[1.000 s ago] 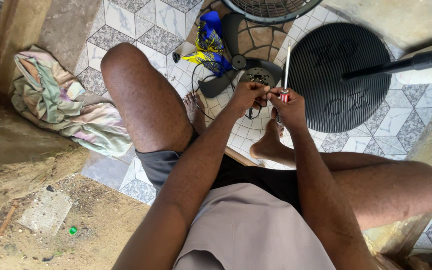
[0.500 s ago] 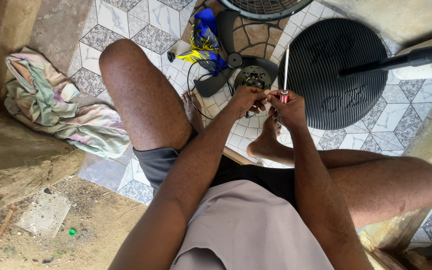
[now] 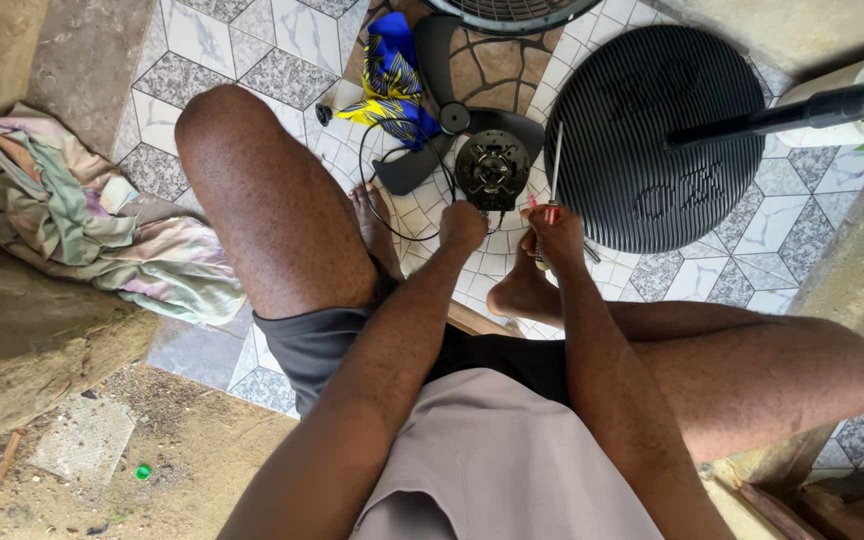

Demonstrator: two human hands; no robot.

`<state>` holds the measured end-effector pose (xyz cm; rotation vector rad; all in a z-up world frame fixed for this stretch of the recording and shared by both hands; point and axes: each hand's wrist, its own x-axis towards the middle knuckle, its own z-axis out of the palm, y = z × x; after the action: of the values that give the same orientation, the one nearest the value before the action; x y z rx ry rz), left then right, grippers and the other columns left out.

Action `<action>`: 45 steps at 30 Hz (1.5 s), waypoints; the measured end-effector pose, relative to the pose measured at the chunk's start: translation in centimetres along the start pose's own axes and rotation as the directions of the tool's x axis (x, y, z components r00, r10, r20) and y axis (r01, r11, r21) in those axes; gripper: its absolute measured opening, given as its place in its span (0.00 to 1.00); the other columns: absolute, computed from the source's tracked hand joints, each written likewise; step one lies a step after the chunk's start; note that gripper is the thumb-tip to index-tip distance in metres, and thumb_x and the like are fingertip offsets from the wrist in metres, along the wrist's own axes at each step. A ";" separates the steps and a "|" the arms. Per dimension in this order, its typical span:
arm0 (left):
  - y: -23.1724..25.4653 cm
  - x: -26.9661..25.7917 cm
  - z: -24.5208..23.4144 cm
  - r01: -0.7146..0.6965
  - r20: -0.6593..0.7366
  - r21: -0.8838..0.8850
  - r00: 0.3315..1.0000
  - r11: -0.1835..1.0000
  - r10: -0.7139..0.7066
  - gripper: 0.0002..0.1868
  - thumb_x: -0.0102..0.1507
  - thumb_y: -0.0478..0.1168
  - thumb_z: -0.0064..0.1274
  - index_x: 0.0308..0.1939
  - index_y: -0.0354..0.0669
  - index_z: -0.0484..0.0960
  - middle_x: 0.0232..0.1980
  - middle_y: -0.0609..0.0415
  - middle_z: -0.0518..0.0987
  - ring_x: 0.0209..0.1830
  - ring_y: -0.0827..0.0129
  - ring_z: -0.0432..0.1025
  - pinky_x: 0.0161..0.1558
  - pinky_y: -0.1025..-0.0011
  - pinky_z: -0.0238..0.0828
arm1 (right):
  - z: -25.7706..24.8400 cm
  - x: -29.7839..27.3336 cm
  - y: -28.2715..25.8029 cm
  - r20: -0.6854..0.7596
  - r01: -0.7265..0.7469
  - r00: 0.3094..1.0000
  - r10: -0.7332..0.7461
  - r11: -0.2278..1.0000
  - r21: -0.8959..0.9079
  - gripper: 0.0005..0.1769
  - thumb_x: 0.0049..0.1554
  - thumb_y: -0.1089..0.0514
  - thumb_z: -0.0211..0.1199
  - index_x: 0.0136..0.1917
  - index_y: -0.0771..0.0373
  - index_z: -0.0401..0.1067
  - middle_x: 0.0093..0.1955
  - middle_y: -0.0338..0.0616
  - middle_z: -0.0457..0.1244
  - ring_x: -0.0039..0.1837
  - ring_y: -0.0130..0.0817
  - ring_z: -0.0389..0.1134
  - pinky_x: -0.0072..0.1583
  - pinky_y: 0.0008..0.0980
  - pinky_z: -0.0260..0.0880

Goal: The person sits on the floor and repairs a disassembled fan motor. They use a screwdriver to adjust internal components and apply a substance from a small tube to the motor parts.

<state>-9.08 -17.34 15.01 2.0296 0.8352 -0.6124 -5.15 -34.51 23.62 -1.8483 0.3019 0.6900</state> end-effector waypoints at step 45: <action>-0.9 0.9 4.9 0.099 -0.007 -0.423 0.994 0.901 -0.113 0.07 0.62 0.34 0.56 0.34 0.37 0.89 0.27 0.44 0.84 0.21 0.62 0.81 0.28 0.66 0.80 | 2.2 2.0 2.6 0.013 -0.254 0.955 0.296 0.795 0.551 0.12 0.65 0.56 0.57 0.55 0.69 0.66 0.48 0.58 0.72 0.31 0.31 0.67 0.33 0.32 0.71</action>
<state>-9.76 -20.75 11.37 1.6093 1.0068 -0.4137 -5.57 -33.27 19.88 -1.2854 0.7525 0.6460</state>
